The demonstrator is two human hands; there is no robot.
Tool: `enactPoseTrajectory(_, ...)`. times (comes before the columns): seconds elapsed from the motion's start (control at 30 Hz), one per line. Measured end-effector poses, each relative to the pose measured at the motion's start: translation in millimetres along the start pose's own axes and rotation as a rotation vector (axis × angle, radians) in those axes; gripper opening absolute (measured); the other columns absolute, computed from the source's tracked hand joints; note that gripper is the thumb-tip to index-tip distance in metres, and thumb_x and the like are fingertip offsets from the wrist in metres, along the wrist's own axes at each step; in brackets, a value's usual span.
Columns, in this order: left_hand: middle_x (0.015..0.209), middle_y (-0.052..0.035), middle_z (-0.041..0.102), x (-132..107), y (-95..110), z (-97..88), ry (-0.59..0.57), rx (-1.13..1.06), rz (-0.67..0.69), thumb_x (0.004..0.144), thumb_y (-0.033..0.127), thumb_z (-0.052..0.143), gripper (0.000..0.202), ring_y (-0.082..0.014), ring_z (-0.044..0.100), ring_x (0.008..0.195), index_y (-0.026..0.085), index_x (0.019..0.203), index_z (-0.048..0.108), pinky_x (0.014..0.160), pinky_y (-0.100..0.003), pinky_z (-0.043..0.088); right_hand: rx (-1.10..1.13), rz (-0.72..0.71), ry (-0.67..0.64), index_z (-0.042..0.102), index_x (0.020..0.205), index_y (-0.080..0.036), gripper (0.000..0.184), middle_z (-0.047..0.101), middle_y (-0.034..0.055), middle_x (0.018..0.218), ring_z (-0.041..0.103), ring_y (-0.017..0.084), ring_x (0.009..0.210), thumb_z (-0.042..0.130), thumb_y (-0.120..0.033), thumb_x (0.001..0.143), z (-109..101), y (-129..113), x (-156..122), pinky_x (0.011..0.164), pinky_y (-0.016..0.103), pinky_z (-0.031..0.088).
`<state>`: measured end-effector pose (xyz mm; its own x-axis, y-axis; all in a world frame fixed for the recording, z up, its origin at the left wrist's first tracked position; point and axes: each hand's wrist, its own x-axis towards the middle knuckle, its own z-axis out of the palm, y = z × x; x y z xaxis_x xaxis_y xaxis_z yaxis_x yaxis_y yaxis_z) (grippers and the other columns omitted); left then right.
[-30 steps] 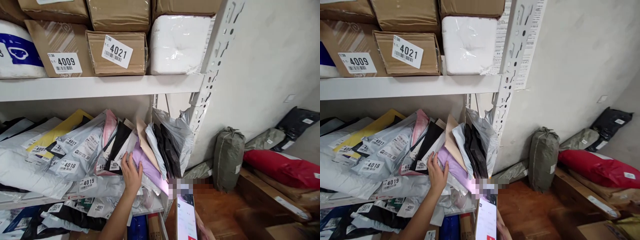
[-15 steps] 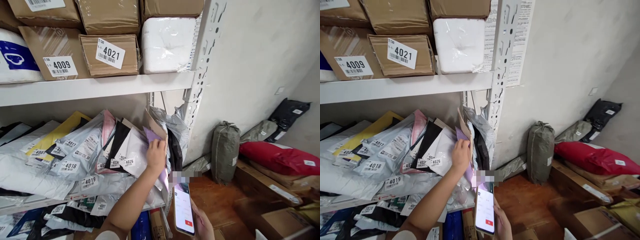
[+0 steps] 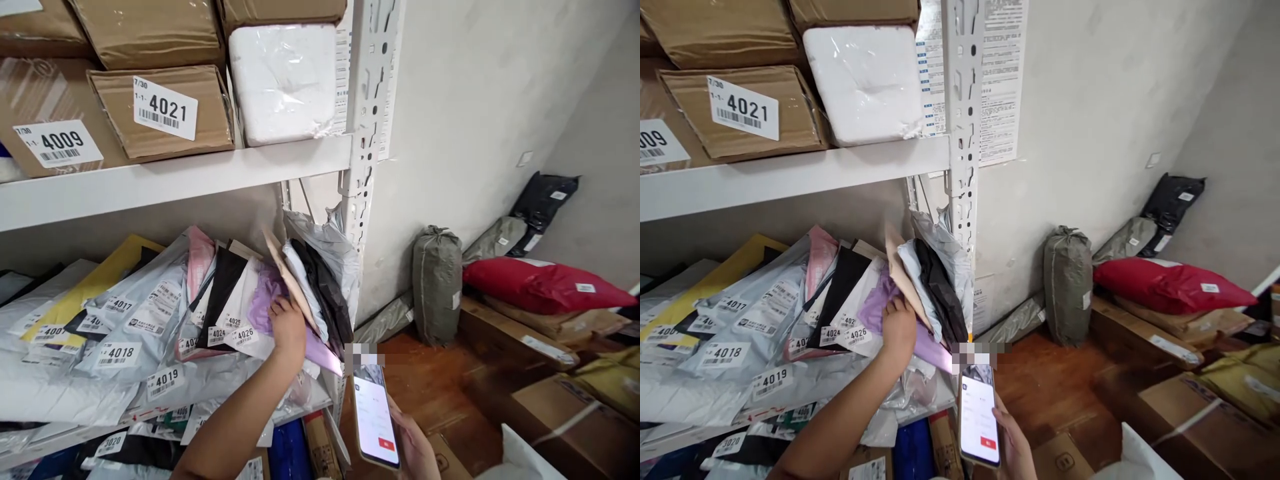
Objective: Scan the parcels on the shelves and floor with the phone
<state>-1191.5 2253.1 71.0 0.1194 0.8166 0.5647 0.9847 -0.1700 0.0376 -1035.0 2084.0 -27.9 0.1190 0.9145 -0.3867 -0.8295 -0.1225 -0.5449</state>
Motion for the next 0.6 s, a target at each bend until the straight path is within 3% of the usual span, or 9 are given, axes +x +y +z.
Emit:
enactPoseTrajectory(0.13, 0.108, -0.0391, 0.063, 10.7, 36.1, 1.9, -0.278, 0.214, -0.129, 0.082, -0.001, 0.038, 0.051, -0.0467, 0.067, 0.096, -0.002, 0.13, 0.057, 0.07, -0.063, 0.051, 0.012, 0.029, -0.05, 0.077, 0.089, -0.019, 0.044, 0.08, 0.0064, 0.086, 0.072, 0.026, 0.065, 0.089, -0.03, 0.049, 12.1, 2.7, 0.3, 0.054, 0.031, 0.057)
enactPoseTrajectory(0.23, 0.108, -0.0386, 0.064, 7.4, 28.2, -6.5, -0.3, 0.228, -0.11, 0.083, 0.006, 0.047, 0.047, -0.0457, 0.066, 0.099, -0.004, 0.128, 0.057, 0.074, -0.06, 0.051, 0.001, 0.032, -0.087, 0.078, 0.085, -0.02, 0.041, 0.08, 0.0072, 0.089, 0.073, 0.028, 0.07, 0.089, -0.033, 0.048, 13.6, 0.5, -1.7, 0.058, 0.033, 0.058)
enactPoseTrajectory(0.3, 0.12, -0.0371, 0.06, -6.3, 8.8, -11.5, -0.261, 0.171, 0.068, 0.081, 0.024, 0.06, 0.056, -0.0459, 0.059, 0.113, -0.003, 0.13, 0.056, 0.089, -0.062, 0.046, -0.006, 0.017, -0.078, 0.078, 0.087, -0.02, 0.043, 0.08, 0.008, 0.093, 0.074, 0.03, 0.076, 0.09, -0.034, 0.048, 8.5, -2.9, -3.3, 0.065, 0.036, 0.06)
enactPoseTrajectory(0.37, 0.134, -0.0322, 0.053, -26.4, -13.5, -11.7, -0.231, 0.108, 0.347, 0.072, 0.041, 0.072, 0.077, -0.0441, 0.048, 0.128, 0.0, 0.134, 0.053, 0.108, -0.062, 0.033, -0.007, 0.012, -0.062, 0.078, 0.093, -0.021, 0.046, 0.079, 0.0081, 0.096, 0.074, 0.03, 0.08, 0.09, -0.034, 0.05, 0.0, -6.3, -4.0, 0.068, 0.037, 0.06)
enactPoseTrajectory(0.43, 0.141, -0.0246, 0.051, -45.7, -30.9, -6.6, -0.209, 0.105, 0.526, 0.073, 0.035, 0.072, 0.073, -0.038, 0.044, 0.133, 0.005, 0.136, 0.053, 0.116, -0.059, 0.023, -0.001, 0.039, -0.049, 0.078, 0.091, -0.021, 0.043, 0.079, 0.0079, 0.094, 0.074, 0.029, 0.079, 0.09, -0.034, 0.052, -7.8, -8.0, -3.5, 0.065, 0.035, 0.06)
enactPoseTrajectory(0.53, 0.135, -0.0173, 0.058, -57.4, -42.4, 2.7, -0.147, 0.138, 0.558, 0.083, 0.01, 0.057, 0.048, -0.0305, 0.05, 0.128, 0.011, 0.132, 0.057, 0.115, -0.055, 0.028, -0.007, 0.12, -0.049, 0.079, 0.075, -0.018, 0.033, 0.079, 0.0102, 0.079, 0.073, 0.029, 0.066, 0.09, -0.037, 0.051, -10.0, -6.7, -1.7, 0.058, 0.035, 0.059)
enactPoseTrajectory(0.6, 0.129, -0.0145, 0.062, -48.8, -45.1, 4.4, -0.114, 0.069, 0.607, 0.086, 0.008, 0.052, 0.043, -0.0284, 0.053, 0.123, 0.014, 0.128, 0.06, 0.113, -0.053, 0.032, -0.056, 0.069, -0.073, 0.079, 0.072, -0.015, 0.033, 0.078, 0.0136, 0.072, 0.071, 0.031, 0.059, 0.087, -0.041, 0.053, -4.9, -4.0, 0.0, 0.055, 0.039, 0.059)
